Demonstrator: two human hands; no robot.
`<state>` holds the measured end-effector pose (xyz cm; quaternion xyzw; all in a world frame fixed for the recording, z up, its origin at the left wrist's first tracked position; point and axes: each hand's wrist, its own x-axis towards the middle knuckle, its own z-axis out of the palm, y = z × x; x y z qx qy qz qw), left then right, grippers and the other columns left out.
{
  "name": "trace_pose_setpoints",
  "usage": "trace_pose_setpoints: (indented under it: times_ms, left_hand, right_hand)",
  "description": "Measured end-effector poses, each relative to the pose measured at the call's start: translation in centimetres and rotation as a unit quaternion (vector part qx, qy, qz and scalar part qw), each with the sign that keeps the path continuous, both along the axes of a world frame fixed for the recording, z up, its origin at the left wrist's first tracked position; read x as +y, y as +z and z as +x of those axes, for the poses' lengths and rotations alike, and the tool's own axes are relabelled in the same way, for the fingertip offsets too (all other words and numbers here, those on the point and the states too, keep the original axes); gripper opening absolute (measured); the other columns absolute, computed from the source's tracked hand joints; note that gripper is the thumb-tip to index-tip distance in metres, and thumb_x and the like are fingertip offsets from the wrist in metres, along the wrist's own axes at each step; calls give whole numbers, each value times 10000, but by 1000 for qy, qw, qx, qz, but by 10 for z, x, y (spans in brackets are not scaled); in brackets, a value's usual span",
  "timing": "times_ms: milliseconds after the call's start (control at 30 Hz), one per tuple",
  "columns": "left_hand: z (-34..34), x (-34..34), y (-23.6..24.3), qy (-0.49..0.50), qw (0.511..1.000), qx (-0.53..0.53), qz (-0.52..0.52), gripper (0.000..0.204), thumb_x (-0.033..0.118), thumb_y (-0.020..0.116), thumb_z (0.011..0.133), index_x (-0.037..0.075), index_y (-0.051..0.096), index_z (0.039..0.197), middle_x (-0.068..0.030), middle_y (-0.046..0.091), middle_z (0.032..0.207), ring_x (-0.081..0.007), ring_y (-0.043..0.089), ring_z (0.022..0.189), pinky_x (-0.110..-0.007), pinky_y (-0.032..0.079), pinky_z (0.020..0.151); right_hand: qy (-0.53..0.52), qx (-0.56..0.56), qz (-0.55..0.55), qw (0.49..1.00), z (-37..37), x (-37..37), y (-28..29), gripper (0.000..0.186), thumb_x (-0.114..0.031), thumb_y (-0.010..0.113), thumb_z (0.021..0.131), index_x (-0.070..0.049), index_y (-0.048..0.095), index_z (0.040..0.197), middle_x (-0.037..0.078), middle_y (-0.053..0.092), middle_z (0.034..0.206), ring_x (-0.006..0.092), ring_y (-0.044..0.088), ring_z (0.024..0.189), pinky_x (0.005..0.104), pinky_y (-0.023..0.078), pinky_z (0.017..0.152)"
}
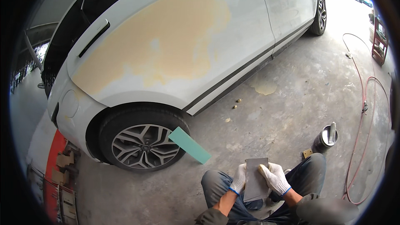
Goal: The person puts on gloves, retrieves sandpaper and a sanding block, and sits on the floor to sand the side panel of a white car. They repeatedly rub the sandpaper against the block and the car's surface, then wipe the panel with their hand.
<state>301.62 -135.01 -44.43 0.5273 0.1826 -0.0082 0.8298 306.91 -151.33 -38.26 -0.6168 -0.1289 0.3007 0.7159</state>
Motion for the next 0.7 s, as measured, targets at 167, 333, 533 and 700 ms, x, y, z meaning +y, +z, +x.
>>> trace_pose_setpoints:
  times_ms: [167,333,533,700]
  left_hand:
    - [6,-5,13,47,995,33,-75,176,172,571,949,43,687,923,5,648,821,-65,580,698,-238,481,575]
    - [31,-1,13,154,979,14,134,285,290,619,959,68,678,789,68,603,715,-2,512,639,-191,402,557]
    - [49,14,33,310,938,-34,150,320,227,597,975,-77,692,939,-18,674,915,-40,569,816,-184,445,723]
    - [55,-14,73,147,961,-139,187,346,265,587,982,-31,684,832,36,617,789,-29,510,723,-208,416,631]
  right_hand:
    - [-6,50,3,999,-1,1,-17,280,-220,599,960,44,655,1031,-14,641,863,38,513,778,228,463,674]
    - [28,40,-10,999,-20,-9,6,258,-233,635,942,24,650,962,-40,603,793,31,472,750,231,438,636]
    - [-74,-28,-54,995,3,-59,41,197,-158,608,937,15,610,843,-64,532,714,26,436,668,226,388,551]
    - [-264,-114,-10,958,42,-63,44,181,-137,587,946,31,615,882,-41,570,736,44,461,683,251,412,580]
